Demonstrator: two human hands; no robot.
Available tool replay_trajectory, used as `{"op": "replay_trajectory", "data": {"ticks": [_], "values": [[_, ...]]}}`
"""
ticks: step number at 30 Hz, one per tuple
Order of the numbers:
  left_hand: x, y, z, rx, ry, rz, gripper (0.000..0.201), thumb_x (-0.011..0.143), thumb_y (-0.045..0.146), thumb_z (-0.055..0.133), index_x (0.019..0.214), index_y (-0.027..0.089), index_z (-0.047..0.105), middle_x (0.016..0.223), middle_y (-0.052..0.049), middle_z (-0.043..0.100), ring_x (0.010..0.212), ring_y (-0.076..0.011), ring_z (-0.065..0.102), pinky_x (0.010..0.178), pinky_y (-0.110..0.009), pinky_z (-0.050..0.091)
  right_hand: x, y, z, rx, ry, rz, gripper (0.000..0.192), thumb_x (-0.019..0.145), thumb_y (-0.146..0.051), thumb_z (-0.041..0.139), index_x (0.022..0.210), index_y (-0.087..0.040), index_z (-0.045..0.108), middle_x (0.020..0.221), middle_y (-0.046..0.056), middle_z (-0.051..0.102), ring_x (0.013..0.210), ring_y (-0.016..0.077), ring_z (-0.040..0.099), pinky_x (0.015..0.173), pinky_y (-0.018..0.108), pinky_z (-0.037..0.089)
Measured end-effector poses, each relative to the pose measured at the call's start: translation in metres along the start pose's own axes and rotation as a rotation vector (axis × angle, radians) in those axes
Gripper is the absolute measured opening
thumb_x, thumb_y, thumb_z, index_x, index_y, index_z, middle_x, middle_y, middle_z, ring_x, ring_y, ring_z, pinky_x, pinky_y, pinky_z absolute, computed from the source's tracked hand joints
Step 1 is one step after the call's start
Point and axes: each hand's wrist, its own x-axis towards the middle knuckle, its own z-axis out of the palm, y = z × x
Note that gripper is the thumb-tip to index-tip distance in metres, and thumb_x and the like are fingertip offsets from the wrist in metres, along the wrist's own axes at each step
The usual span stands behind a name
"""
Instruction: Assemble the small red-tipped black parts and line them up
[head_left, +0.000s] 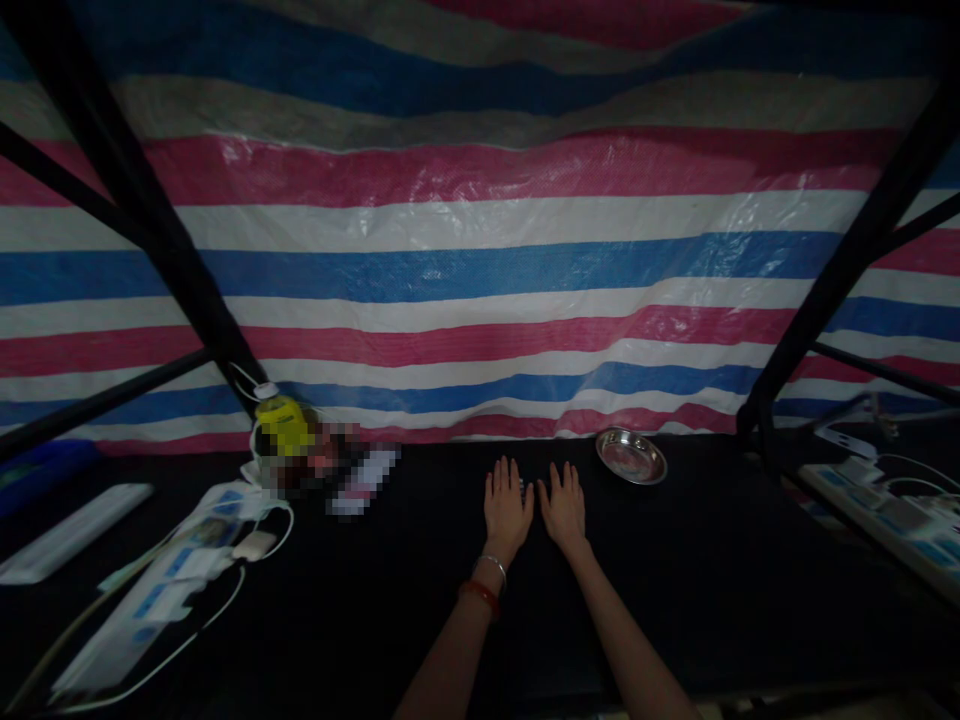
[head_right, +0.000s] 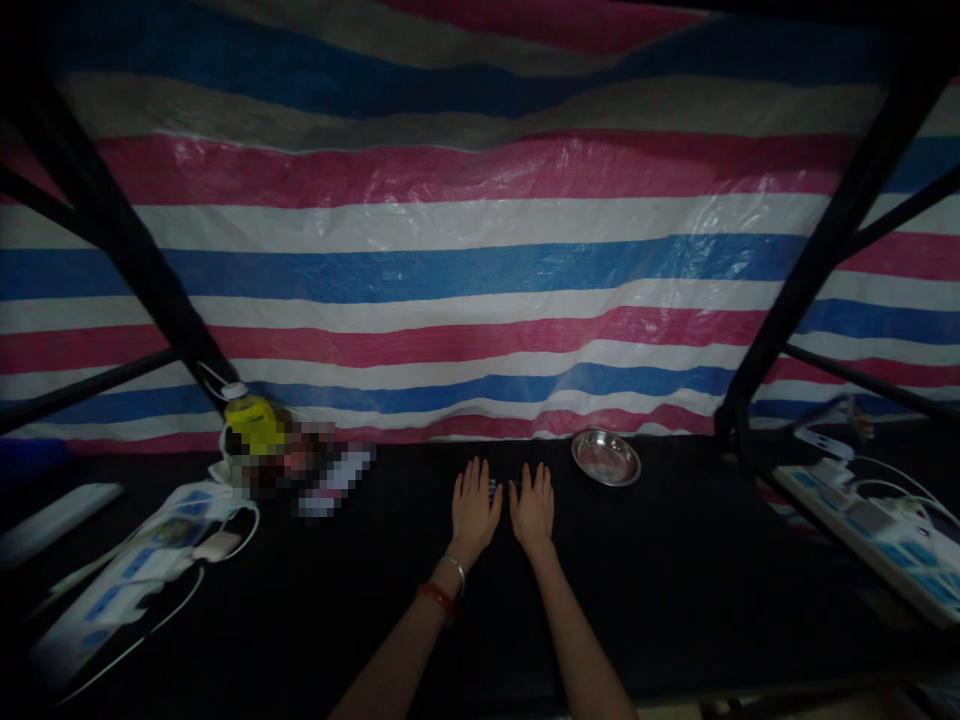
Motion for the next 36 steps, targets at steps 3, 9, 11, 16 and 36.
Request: {"op": "replay_trajectory", "data": {"ticks": [3, 9, 11, 16, 36], "values": [[-0.004, 0.001, -0.007, -0.062, 0.071, -0.032, 0.048, 0.090, 0.030, 0.029, 0.133, 0.011, 0.040, 0.141, -0.013, 0.038, 0.130, -0.0236, 0.032, 0.106, -0.043, 0.024, 0.001, 0.003, 0.002, 0.073, 0.067, 0.001, 0.057, 0.090, -0.044, 0.029, 0.133, -0.009, 0.041, 0.143, 0.019, 0.031, 0.135, 0.0287, 0.019, 0.104, 0.042, 0.024], [-0.008, -0.010, -0.014, -0.295, 0.290, -0.265, 0.038, 0.091, 0.027, 0.028, 0.120, 0.017, 0.048, 0.128, -0.013, 0.049, 0.120, -0.0236, 0.042, 0.099, -0.045, 0.030, 0.006, 0.018, 0.006, 0.387, 0.294, 0.053, 0.065, 0.089, -0.051, 0.019, 0.121, -0.006, 0.053, 0.134, 0.020, 0.041, 0.128, 0.0277, 0.030, 0.102, 0.043, 0.028], [-0.006, -0.020, -0.010, -0.425, 0.399, -0.388, 0.036, 0.090, 0.028, 0.027, 0.113, 0.016, 0.051, 0.119, -0.012, 0.053, 0.115, -0.0229, 0.046, 0.097, -0.043, 0.033, 0.007, 0.024, 0.007, 0.525, 0.370, 0.125, 0.066, 0.088, -0.054, 0.019, 0.113, -0.006, 0.058, 0.124, 0.021, 0.051, 0.120, 0.0265, 0.041, 0.099, 0.040, 0.032], [-0.006, -0.048, 0.001, -0.722, 0.560, -0.700, 0.033, 0.088, 0.030, 0.026, 0.096, 0.017, 0.055, 0.098, -0.009, 0.058, 0.094, -0.0185, 0.057, 0.085, -0.035, 0.046, 0.004, 0.035, 0.005, 0.767, 0.424, 0.287, 0.059, 0.084, -0.055, 0.027, 0.100, -0.010, 0.062, 0.105, 0.016, 0.062, 0.101, 0.0227, 0.056, 0.089, 0.033, 0.040], [-0.026, -0.054, -0.016, -0.793, 0.375, -0.551, 0.028, 0.081, 0.037, 0.044, 0.092, 0.016, 0.058, 0.089, -0.008, 0.061, 0.082, -0.0209, 0.061, 0.074, -0.038, 0.051, -0.017, 0.050, -0.008, 0.742, 0.410, 0.257, 0.030, 0.073, -0.040, 0.048, 0.082, -0.015, 0.062, 0.083, 0.009, 0.059, 0.076, 0.0204, 0.057, 0.073, 0.033, 0.047]]}}
